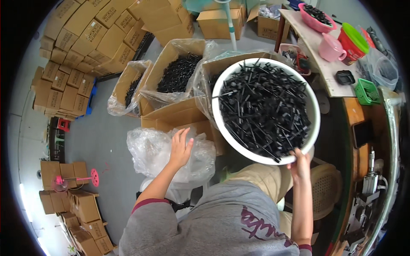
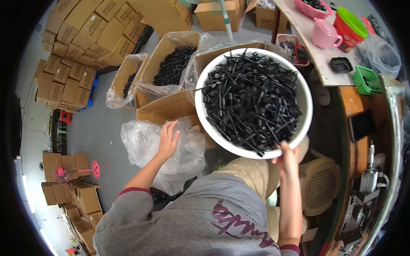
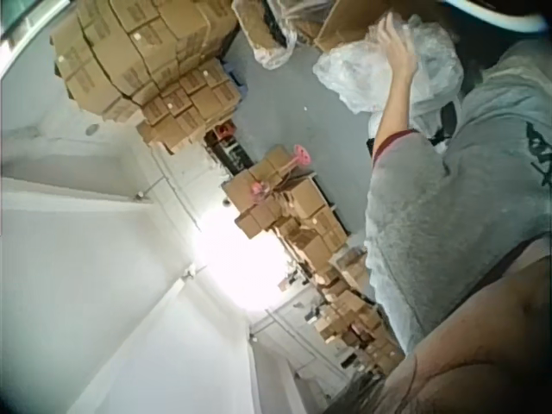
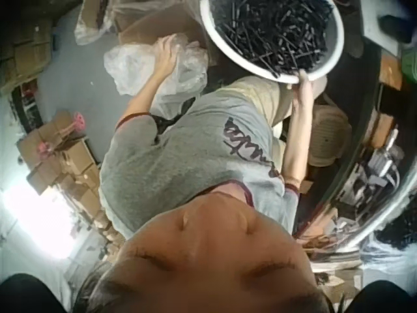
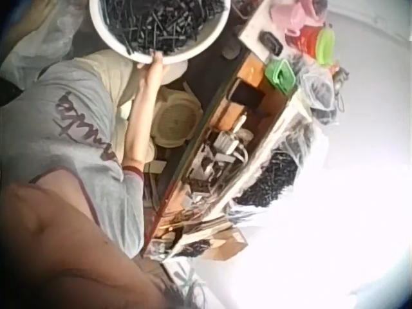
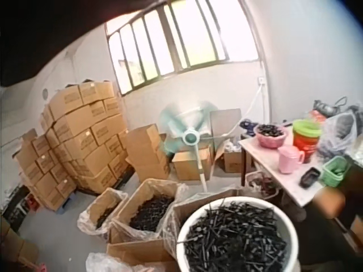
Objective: The person is sorting small black plastic components from a large bin into boxes and then uses a pneumatic jig to assemble or press them together.
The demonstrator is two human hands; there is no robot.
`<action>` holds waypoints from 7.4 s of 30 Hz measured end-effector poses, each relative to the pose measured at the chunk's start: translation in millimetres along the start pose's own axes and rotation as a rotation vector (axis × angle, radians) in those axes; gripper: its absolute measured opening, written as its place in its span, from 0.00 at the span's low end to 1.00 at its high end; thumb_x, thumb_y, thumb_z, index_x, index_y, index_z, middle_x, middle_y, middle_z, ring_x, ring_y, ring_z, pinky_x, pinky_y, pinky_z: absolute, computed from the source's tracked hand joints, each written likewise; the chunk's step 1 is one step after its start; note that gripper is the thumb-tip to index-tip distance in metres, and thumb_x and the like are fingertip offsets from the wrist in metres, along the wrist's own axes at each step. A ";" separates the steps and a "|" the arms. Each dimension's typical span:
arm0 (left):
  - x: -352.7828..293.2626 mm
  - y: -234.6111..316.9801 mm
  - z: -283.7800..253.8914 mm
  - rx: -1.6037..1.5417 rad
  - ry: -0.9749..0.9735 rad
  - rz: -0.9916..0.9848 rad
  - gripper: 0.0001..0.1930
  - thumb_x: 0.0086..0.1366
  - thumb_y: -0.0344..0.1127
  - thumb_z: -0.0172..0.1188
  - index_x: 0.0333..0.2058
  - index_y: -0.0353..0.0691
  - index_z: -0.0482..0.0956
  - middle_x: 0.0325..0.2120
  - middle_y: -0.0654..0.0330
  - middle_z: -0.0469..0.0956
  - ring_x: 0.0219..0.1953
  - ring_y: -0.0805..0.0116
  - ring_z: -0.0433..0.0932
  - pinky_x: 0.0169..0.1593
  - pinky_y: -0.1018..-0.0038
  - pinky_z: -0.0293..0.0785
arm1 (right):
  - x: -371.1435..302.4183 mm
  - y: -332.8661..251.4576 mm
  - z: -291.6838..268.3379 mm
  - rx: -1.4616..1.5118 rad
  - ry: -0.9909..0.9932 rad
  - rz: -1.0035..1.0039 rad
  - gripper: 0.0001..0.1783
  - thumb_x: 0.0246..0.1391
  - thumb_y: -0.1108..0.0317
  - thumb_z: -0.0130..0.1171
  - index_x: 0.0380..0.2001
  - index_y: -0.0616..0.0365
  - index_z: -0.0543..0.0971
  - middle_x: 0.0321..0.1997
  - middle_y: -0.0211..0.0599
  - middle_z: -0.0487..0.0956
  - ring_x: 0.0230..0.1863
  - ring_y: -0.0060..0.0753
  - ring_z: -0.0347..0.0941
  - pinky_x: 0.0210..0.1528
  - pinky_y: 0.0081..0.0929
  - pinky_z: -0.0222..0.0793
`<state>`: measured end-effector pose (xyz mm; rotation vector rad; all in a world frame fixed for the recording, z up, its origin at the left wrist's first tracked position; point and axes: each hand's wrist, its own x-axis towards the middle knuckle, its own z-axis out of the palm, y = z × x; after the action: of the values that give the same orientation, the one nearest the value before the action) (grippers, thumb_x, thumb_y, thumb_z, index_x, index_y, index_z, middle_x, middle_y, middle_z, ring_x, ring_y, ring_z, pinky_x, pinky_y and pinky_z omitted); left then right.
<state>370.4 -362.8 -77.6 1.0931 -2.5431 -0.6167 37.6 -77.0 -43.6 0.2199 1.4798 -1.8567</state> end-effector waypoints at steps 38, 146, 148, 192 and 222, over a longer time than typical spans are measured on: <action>-11.9 -94.4 -53.8 0.144 -0.389 -0.100 0.23 0.43 0.18 0.59 0.40 0.46 0.84 0.38 0.57 0.80 0.46 0.54 0.78 0.49 0.63 0.74 | 253.9 67.8 142.0 -0.250 -0.077 0.173 0.11 0.49 0.77 0.59 0.35 0.70 0.70 0.26 0.41 0.74 0.21 0.37 0.75 0.18 0.33 0.78; 121.6 -350.3 -57.7 0.938 -0.483 -0.785 0.29 0.69 0.57 0.46 0.58 0.41 0.73 0.54 0.45 0.75 0.59 0.47 0.70 0.64 0.57 0.62 | 137.0 186.4 287.3 -1.637 -0.851 -1.214 0.36 0.52 0.67 0.57 0.66 0.59 0.64 0.71 0.51 0.61 0.69 0.52 0.60 0.69 0.47 0.56; 146.5 -270.3 -28.1 0.832 -0.092 -0.375 0.18 0.66 0.40 0.54 0.51 0.39 0.77 0.47 0.48 0.78 0.52 0.49 0.74 0.56 0.58 0.68 | 138.4 173.7 287.7 -1.620 -1.084 -1.295 0.30 0.50 0.63 0.56 0.59 0.60 0.71 0.60 0.45 0.72 0.65 0.46 0.64 0.72 0.43 0.52; 250.2 -49.6 102.0 -0.764 0.405 -0.520 0.19 0.67 0.36 0.60 0.51 0.29 0.73 0.44 0.54 0.80 0.46 0.66 0.78 0.49 0.72 0.75 | 200.8 97.5 192.3 -0.106 0.065 0.199 0.13 0.54 0.70 0.59 0.20 0.62 0.69 0.10 0.30 0.64 0.05 0.24 0.53 0.10 0.29 0.46; -18.9 -15.2 -117.8 -0.696 0.531 -0.693 0.23 0.52 0.20 0.57 0.48 0.37 0.68 0.34 0.60 0.76 0.33 0.73 0.76 0.38 0.76 0.74 | -60.3 71.4 205.3 -0.319 -0.513 0.265 0.12 0.56 0.71 0.58 0.20 0.63 0.72 0.08 0.30 0.68 0.03 0.22 0.57 0.06 0.24 0.47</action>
<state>443.2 -389.4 14.3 1.5587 -1.3039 -1.0819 187.8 -239.4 0.3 -0.1945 1.2846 -1.3148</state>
